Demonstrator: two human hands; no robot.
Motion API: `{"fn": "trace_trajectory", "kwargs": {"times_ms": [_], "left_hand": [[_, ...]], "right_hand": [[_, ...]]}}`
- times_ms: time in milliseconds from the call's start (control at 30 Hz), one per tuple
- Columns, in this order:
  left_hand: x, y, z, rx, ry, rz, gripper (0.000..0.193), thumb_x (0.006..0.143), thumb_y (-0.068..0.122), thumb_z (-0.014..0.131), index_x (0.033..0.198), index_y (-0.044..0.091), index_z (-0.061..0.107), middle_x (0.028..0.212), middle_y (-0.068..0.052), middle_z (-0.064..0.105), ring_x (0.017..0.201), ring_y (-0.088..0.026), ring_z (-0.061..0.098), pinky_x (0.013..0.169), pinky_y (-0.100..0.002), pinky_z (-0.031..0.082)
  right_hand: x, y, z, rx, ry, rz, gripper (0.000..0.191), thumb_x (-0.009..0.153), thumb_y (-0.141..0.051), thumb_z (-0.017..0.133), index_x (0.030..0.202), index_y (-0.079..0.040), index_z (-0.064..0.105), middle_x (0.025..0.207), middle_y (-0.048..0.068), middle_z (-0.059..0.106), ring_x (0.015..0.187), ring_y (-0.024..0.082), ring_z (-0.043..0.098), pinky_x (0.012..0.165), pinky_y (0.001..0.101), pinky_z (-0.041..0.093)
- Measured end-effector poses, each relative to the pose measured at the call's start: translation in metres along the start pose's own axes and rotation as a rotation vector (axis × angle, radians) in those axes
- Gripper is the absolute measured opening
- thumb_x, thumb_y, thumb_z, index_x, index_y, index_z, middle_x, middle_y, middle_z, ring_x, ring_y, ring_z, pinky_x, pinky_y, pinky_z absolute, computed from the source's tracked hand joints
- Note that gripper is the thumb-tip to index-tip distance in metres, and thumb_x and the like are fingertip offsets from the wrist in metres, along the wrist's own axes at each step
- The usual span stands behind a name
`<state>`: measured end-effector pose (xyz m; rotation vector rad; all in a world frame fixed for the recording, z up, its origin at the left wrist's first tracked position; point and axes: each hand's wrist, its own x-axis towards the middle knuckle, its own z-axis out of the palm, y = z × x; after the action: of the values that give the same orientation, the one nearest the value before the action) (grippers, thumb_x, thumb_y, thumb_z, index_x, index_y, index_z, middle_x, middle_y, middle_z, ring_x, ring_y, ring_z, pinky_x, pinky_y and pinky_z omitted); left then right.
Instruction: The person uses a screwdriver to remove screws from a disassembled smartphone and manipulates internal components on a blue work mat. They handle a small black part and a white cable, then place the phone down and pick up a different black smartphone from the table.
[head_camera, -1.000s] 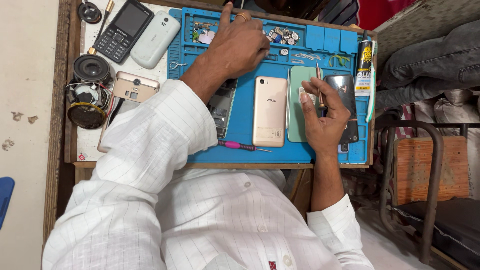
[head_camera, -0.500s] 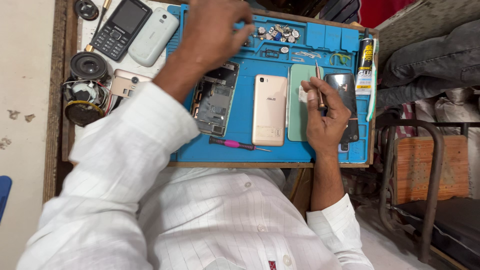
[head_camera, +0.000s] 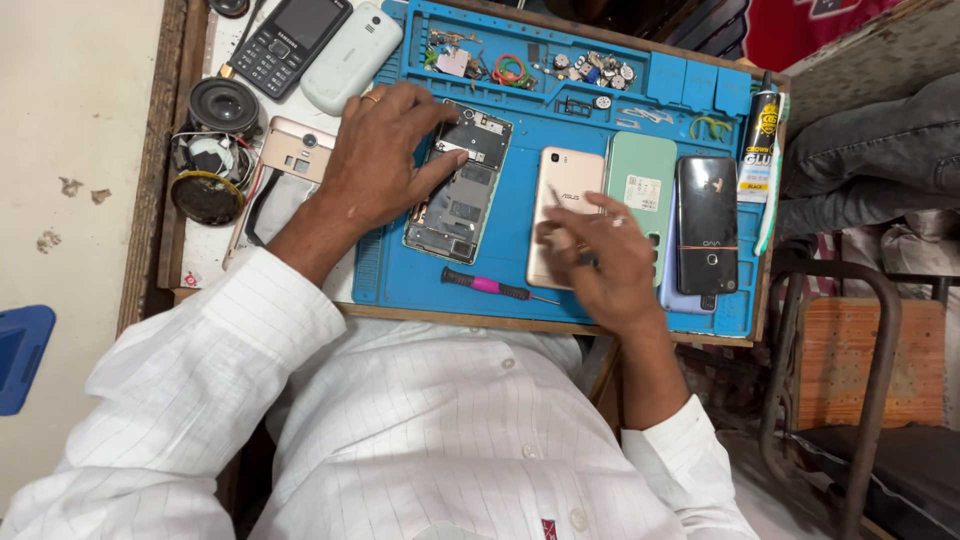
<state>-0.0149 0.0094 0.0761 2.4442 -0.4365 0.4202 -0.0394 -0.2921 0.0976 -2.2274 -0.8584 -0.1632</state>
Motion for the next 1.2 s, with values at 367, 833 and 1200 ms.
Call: {"fn": "trace_trajectory", "kwargs": {"times_ms": [367,833,1200], "left_hand": [[-0.001,-0.005,0.007,0.018,0.015,0.018,0.045,0.09,0.042,0.082,0.117,0.007,0.074,0.122,-0.01,0.067,0.113,-0.03,0.059,0.097,-0.048,0.042],[0.057,-0.037,0.016,0.189,0.079,0.061,0.024,0.097,0.034,0.081,0.106,0.011,0.081,0.102,-0.01,0.067,0.102,-0.033,0.06,0.083,-0.052,0.044],[0.084,-0.04,0.017,0.24,-0.092,0.033,0.024,0.086,0.028,0.082,0.109,0.02,0.083,0.097,-0.013,0.072,0.096,-0.033,0.065,0.08,-0.057,0.047]], "right_hand": [[0.007,-0.015,0.02,-0.191,-0.123,-0.128,0.024,0.093,-0.017,0.077,0.116,-0.01,0.074,0.097,0.005,0.075,0.106,0.02,0.071,0.115,0.051,0.038],[0.004,-0.006,0.02,-0.105,-0.121,-0.13,0.025,0.091,-0.019,0.08,0.113,-0.009,0.076,0.094,0.006,0.076,0.109,0.021,0.072,0.118,0.0515,0.038],[0.003,-0.004,0.021,-0.101,-0.12,-0.128,0.025,0.091,-0.021,0.08,0.112,-0.01,0.076,0.096,0.007,0.077,0.111,0.02,0.072,0.118,0.0512,0.038]]}}
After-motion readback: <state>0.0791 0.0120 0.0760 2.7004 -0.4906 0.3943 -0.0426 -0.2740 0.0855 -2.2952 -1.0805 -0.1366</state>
